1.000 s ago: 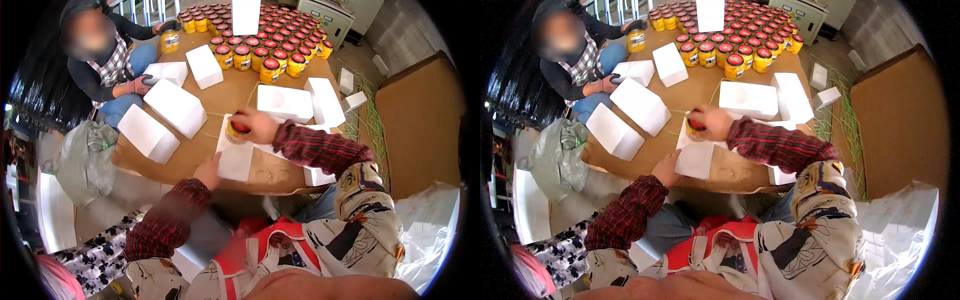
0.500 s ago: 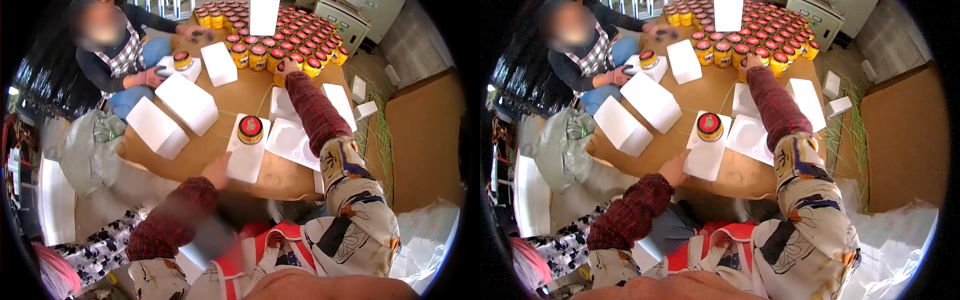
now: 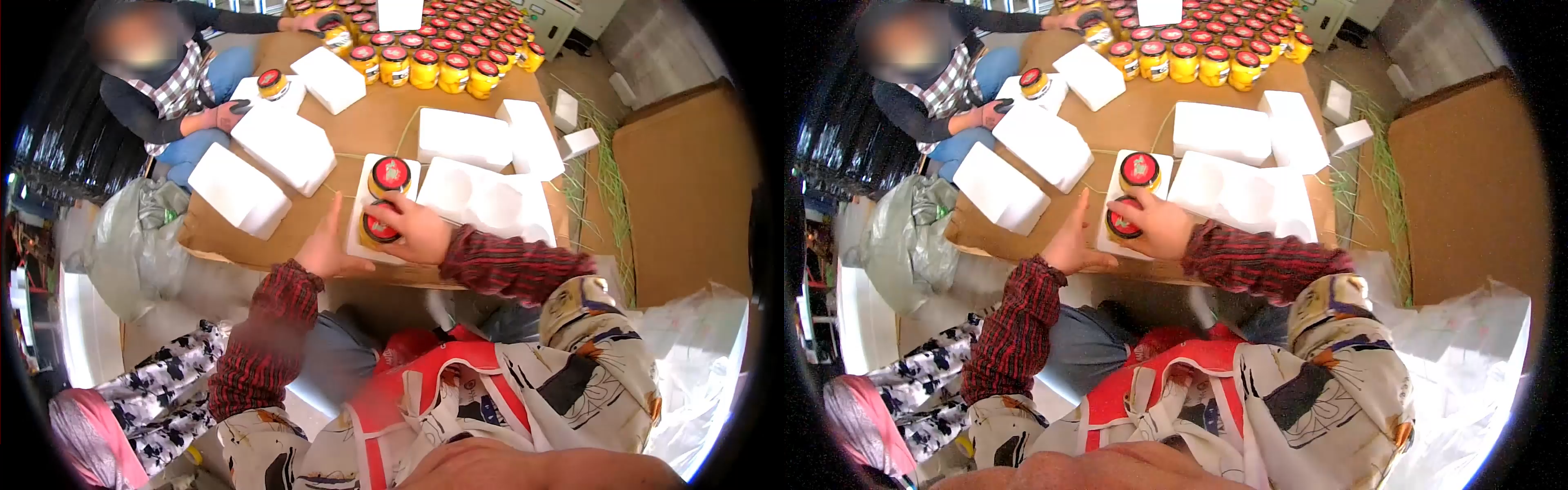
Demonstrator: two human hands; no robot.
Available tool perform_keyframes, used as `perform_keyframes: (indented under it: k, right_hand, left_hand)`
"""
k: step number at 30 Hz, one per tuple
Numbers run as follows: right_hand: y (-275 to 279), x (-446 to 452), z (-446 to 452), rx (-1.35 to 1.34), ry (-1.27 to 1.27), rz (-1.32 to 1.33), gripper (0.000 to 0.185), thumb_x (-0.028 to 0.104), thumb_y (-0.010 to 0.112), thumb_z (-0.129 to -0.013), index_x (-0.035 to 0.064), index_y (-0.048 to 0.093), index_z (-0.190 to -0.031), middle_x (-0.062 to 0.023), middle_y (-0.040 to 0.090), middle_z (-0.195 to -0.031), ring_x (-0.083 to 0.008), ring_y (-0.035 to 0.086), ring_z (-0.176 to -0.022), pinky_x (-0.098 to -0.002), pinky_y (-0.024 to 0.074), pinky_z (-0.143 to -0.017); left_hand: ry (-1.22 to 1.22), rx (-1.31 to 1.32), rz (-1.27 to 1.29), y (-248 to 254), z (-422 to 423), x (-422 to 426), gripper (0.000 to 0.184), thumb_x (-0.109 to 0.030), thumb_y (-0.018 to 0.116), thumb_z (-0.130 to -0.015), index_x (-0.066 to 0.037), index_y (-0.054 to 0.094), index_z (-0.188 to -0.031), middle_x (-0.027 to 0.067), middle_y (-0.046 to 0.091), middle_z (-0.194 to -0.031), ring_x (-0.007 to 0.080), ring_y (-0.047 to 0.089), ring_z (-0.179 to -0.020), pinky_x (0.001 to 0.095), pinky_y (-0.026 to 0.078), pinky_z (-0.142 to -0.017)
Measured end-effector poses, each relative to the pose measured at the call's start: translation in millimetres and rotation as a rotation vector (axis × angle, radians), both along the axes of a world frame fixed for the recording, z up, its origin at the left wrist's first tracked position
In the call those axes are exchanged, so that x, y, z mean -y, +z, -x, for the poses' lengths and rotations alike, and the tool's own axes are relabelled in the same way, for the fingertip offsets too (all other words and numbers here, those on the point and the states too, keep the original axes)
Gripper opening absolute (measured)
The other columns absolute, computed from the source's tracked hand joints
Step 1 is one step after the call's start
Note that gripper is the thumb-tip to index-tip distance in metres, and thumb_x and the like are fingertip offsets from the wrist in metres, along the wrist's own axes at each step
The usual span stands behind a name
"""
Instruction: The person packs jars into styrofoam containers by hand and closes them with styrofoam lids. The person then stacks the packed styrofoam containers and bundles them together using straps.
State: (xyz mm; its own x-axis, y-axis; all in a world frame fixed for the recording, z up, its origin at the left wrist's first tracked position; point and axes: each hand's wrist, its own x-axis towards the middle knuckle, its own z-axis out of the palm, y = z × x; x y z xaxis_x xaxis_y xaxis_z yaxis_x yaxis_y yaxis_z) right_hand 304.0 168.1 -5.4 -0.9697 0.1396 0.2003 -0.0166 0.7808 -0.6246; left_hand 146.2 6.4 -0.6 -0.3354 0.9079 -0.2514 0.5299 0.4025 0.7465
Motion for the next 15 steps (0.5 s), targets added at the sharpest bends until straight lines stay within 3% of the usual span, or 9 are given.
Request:
perform_keyframes:
  k: [3, 5, 8, 9, 10, 11, 12, 14, 15]
  right_hand:
    - [-27.9, 1.6, 2.8, -0.091, -0.007, 0.052, 0.068, 0.03, 0.077, -0.069, 0.012, 0.05, -0.128, -0.0207, 0.045, -0.128, -0.0391, 0.049, -0.114, -0.0423, 0.0421, -0.095]
    - [-1.8, 0.3, -12.4, -0.045, -0.118, -0.09, 0.07, 0.031, 0.079, -0.066, 0.0096, 0.051, -0.126, -0.0192, 0.045, -0.128, -0.0375, 0.045, -0.117, -0.0443, 0.0377, -0.098]
    - [3.3, -25.2, -34.9, 0.264, -0.408, -0.627, 0.071, 0.032, 0.081, -0.06, 0.0091, 0.054, -0.121, -0.0129, 0.05, -0.122, -0.0318, 0.044, -0.118, -0.0489, 0.0325, -0.099]
    - [-12.7, -41.5, -47.4, 0.318, -0.404, -0.677, 0.052, 0.027, 0.079, -0.061, 0.0093, 0.061, -0.107, -0.0102, 0.055, -0.112, -0.0295, 0.047, -0.113, -0.0495, 0.0333, -0.098]
    - [-41.3, -66.8, -62.2, 0.285, -0.313, -0.736, 0.019, 0.018, 0.067, -0.072, 0.0087, 0.063, -0.087, -0.0084, 0.061, -0.093, -0.0264, 0.054, -0.103, -0.049, 0.0359, -0.094]
    - [-30.1, -73.6, -69.5, 0.314, -0.382, -0.601, 0.008, 0.013, 0.063, -0.074, 0.0077, 0.062, -0.079, -0.009, 0.062, -0.085, -0.0274, 0.056, -0.097, -0.048, 0.0379, -0.092]
    - [-11.0, -81.4, -74.4, 0.115, -0.432, -0.441, 0.011, 0.014, 0.064, -0.073, 0.0063, 0.061, -0.08, -0.0103, 0.061, -0.083, -0.0302, 0.057, -0.088, -0.0443, 0.0434, -0.085]
    - [39.6, -76.2, -77.8, -0.292, -0.567, -0.099, 0.017, 0.014, 0.064, -0.083, 0.0001, 0.063, -0.093, -0.013, 0.065, -0.09, -0.0279, 0.062, -0.087, -0.0373, 0.0503, -0.077]
    - [56.5, -76.7, -76.5, -0.331, -0.474, 0.412, 0.021, 0.013, 0.057, -0.09, -0.0012, 0.06, -0.105, -0.0106, 0.065, -0.097, -0.0218, 0.062, -0.093, -0.0333, 0.0493, -0.082]
  left_hand:
    - [-0.128, -0.127, -0.048, 3.3, -13.6, -2.9, 0.124, -0.032, 0.089, -0.055, 0.003, 0.011, -0.144, 0.0278, 0.022, -0.146, 0.0375, 0.024, -0.137, 0.0408, 0.028, -0.11]
    - [-0.132, -0.172, 0.094, -1.1, -20.8, 0.2, 0.12, -0.036, 0.087, -0.058, 0.003, 0.013, -0.144, 0.0269, 0.021, -0.147, 0.0394, 0.027, -0.135, 0.0419, 0.031, -0.108]
    - [-0.082, -0.221, -0.037, -13.1, -8.0, 4.1, 0.115, -0.039, 0.084, -0.061, 0.002, 0.016, -0.144, 0.0275, 0.026, -0.145, 0.0396, 0.031, -0.132, 0.0435, 0.032, -0.107]
    - [-0.041, -0.215, -0.09, -14.7, -5.0, 3.2, 0.114, -0.039, 0.084, -0.062, 0.001, 0.017, -0.144, 0.028, 0.028, -0.143, 0.0392, 0.032, -0.132, 0.0437, 0.032, -0.107]
    - [-0.002, -0.184, -0.064, 0.2, -7.4, 2.8, 0.111, -0.04, 0.083, -0.064, 0.0, 0.017, -0.144, 0.0274, 0.031, -0.142, 0.0382, 0.033, -0.132, 0.0432, 0.031, -0.108]
    - [0.008, -0.187, -0.074, 10.0, -8.4, 1.9, 0.111, -0.04, 0.083, -0.064, 0.0, 0.017, -0.144, 0.0274, 0.031, -0.142, 0.0382, 0.033, -0.132, 0.0432, 0.031, -0.108]
    - [0.073, -0.121, -0.09, 17.1, -8.1, 0.9, 0.11, -0.04, 0.082, -0.065, 0.0, 0.017, -0.144, 0.027, 0.031, -0.142, 0.0378, 0.034, -0.132, 0.0433, 0.031, -0.108]
    - [0.141, 0.032, -0.238, 6.0, -4.7, 3.6, 0.105, -0.04, 0.078, -0.072, -0.003, 0.014, -0.146, 0.0255, 0.028, -0.145, 0.0349, 0.033, -0.133, 0.0414, 0.03, -0.108]
    - [0.146, 0.035, -0.228, 6.1, -5.5, 3.7, 0.105, -0.04, 0.078, -0.072, -0.003, 0.014, -0.146, 0.0255, 0.028, -0.145, 0.0349, 0.033, -0.133, 0.0414, 0.03, -0.108]
